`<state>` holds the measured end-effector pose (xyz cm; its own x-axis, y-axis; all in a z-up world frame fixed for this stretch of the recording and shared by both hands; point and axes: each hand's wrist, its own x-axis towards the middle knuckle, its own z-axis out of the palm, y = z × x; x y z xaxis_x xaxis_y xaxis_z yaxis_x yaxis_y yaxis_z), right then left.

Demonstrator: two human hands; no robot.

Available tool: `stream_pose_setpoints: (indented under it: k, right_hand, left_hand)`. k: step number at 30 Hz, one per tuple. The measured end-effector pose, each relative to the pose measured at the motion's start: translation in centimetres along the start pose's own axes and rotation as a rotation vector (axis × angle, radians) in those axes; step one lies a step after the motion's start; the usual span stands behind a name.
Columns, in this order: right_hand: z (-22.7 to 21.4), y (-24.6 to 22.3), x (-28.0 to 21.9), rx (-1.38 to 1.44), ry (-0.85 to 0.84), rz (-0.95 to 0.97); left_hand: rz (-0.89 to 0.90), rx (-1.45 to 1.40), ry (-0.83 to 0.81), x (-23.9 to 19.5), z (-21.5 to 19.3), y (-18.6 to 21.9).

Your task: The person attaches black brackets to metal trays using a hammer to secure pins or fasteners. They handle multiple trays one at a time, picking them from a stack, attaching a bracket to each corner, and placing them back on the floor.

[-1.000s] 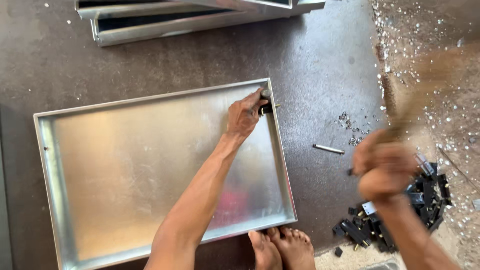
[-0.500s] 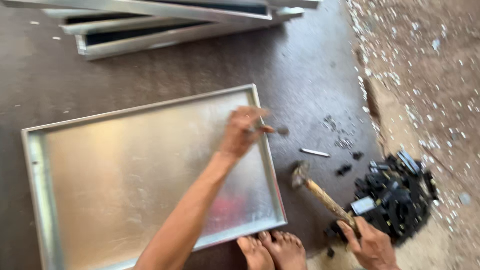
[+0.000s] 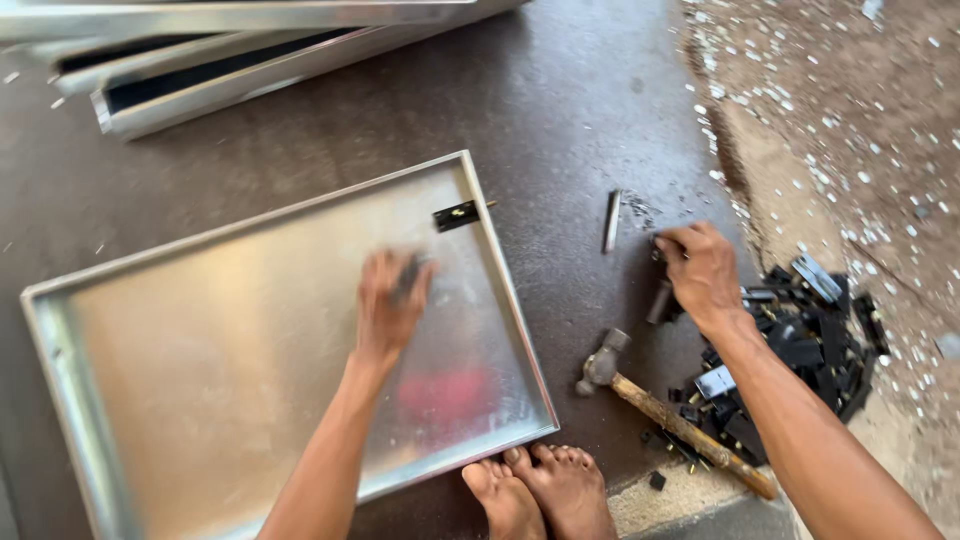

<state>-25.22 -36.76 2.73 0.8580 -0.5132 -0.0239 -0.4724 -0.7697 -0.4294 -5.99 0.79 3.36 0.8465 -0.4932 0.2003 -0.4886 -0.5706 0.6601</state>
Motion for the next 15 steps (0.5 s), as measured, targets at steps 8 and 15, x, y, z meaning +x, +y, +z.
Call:
stream_pose_setpoints:
  k: [8, 15]
  right_hand:
    - [-1.0, -2.0, -3.7, 0.102, 0.063, -0.041]
    - [5.1, -11.9, -5.1, 0.343, 0.094, -0.558]
  left_hand:
    - [-0.069, 0.027, -0.546, -17.2, -10.2, 5.4]
    - [-0.228, -0.098, -0.434, -12.0, -18.5, 13.2]
